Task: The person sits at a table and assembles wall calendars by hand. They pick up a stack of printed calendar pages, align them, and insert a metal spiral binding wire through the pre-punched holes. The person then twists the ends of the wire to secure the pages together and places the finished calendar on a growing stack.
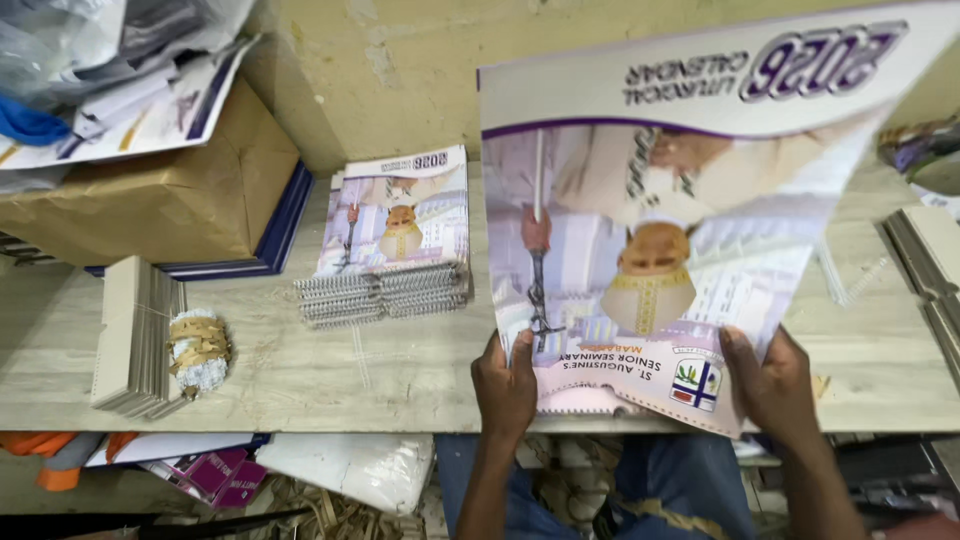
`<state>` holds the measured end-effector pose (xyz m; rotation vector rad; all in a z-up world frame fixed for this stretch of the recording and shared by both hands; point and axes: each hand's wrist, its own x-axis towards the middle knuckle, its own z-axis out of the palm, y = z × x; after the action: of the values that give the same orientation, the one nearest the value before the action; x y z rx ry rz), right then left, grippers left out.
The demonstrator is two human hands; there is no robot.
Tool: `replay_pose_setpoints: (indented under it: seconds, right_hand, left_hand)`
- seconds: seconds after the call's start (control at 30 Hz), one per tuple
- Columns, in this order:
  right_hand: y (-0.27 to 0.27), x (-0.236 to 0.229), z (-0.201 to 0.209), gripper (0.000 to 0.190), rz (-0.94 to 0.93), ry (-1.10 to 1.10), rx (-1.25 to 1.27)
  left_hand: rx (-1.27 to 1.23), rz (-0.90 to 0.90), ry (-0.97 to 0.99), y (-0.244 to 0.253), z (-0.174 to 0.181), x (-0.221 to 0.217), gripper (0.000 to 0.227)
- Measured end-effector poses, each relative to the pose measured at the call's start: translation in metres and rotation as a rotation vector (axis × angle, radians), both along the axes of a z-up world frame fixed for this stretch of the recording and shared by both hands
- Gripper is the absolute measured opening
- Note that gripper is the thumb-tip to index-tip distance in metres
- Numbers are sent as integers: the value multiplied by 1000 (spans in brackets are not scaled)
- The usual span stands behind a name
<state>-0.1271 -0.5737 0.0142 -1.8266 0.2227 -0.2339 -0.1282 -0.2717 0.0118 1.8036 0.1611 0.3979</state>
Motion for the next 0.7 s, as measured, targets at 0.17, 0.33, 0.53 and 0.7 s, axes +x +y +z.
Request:
replay_pose_setpoints:
  seconds: [0.17,0.33,0.53,0.7]
  right_hand:
    - [-39,12,-15,35,176,134,273]
    - [-26,17,-25,37,208,289,231]
    - [-26,16,-14,50,284,354,173]
    - [-180,44,-14,50,-161,4,-571]
  left_hand:
    - [-162,-148,415,15,10,-27,46]
    - [-562,-212,485,22,7,-59,60]
    - [-602,-156,721,26,-50,-107,67]
    - [-662,-90,753,26,-83,-101,68]
